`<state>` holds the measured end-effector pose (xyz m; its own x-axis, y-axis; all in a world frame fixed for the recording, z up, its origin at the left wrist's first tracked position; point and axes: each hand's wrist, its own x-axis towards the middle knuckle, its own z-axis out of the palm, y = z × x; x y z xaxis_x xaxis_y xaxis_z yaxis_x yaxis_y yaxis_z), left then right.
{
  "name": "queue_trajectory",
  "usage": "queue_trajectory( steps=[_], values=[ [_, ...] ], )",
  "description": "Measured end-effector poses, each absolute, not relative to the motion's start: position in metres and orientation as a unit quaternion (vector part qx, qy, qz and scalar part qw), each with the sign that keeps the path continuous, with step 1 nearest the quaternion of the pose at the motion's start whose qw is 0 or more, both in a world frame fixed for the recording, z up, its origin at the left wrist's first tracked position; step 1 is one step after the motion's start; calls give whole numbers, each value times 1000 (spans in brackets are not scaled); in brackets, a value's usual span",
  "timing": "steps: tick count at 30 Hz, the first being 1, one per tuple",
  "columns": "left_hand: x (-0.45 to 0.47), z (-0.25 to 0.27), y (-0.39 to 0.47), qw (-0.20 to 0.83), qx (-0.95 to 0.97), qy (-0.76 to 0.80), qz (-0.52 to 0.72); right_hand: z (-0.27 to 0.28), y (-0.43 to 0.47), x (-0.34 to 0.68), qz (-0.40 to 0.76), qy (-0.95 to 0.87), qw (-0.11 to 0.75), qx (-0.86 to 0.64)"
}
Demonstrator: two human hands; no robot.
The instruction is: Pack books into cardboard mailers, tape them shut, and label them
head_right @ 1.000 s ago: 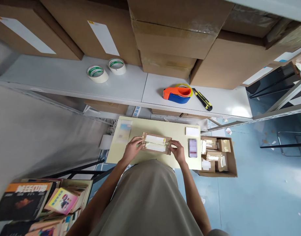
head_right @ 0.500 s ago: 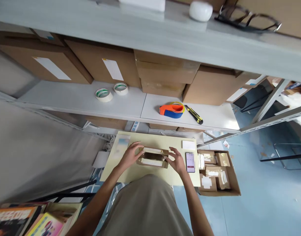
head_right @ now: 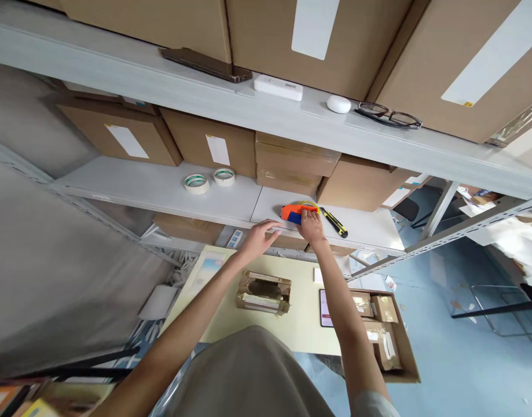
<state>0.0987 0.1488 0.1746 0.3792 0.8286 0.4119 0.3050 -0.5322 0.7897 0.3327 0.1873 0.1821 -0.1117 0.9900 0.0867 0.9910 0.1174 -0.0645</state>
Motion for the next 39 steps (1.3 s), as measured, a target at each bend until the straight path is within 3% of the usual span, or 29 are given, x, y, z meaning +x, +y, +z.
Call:
queue_trajectory(
  steps=[3, 6, 9, 13, 16, 19, 24, 28, 32, 39],
  values=[
    [97, 158, 136, 352, 734, 378, 442, 180, 182, 330, -10, -731, 36, -682],
    [91, 136, 114, 407, 688, 389, 457, 174, 159, 325, 16, -721, 78, -688],
    [84, 118, 83, 458, 639, 396, 474, 160, 118, 310, 97, -697, 193, -684],
    [73, 109, 36, 504, 577, 404, 500, 141, 55, 276, 289, -617, 392, -618],
    [61, 107, 10, 515, 547, 410, 518, 132, 20, 248, 413, -554, 443, -572],
    [50, 103, -7, 508, 536, 430, 519, 127, 1, 227, 469, -517, 436, -568],
    [30, 97, -28, 524, 541, 451, 480, 116, -15, 205, 469, -520, 373, -609],
    [0, 92, -27, 599, 495, 456, 434, 115, -26, 199, 489, -527, 314, -620],
    [-37, 82, -6, 693, 394, 463, 387, 127, -37, 198, 579, -504, 251, -590],
    [-61, 75, 17, 795, 357, 359, 334, 154, -46, 196, 601, -529, 146, -581]
  ],
)
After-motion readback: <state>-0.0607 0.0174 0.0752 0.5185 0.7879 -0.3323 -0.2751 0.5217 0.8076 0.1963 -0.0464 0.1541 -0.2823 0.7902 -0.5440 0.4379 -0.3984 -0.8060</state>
